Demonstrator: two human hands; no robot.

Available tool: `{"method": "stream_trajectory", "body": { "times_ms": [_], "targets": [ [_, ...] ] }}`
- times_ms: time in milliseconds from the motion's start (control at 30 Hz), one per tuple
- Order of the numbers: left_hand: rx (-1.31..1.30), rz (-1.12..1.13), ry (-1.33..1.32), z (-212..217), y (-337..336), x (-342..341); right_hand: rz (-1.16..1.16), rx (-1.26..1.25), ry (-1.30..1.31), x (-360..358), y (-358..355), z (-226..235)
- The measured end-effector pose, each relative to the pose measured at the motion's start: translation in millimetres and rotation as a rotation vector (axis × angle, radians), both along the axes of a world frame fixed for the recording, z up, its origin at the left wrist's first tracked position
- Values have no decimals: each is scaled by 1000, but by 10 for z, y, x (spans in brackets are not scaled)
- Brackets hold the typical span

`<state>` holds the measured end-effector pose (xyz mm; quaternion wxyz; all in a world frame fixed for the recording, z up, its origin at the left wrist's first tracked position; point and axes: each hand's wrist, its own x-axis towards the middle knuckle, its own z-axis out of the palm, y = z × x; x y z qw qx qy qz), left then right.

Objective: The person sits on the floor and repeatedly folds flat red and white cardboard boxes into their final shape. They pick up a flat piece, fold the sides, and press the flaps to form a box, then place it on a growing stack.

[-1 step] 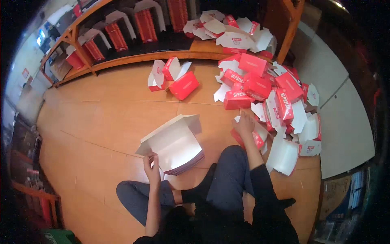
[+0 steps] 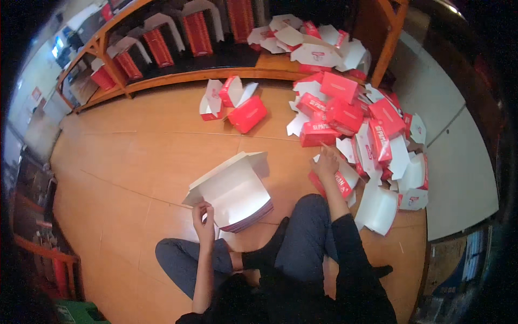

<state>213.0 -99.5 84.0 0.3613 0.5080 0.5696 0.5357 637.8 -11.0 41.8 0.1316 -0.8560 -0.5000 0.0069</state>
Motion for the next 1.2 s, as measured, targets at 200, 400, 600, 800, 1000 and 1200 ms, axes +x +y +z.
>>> {"method": "stream_trajectory", "body": {
  "times_ms": [200,400,600,800,1000,1200],
  "targets": [
    [-24,-38,109,135,-90,-31,88,-366,247,391,323,-114],
    [14,-37,126,209,-127,32,273,-289,1060,985,-352,752],
    [87,44,158,225,-107,101,393,96,1670,670,-1099,1706],
    [115,92,123,259,-196,148,221,538,1768,561,-1443,1631],
    [92,142,76,181,-184,179,-436,875,2148,738,-2150,1244],
    [136,190,104,165,-185,214,-704,948,2208,-153,-2520,1022]
  ]
}}
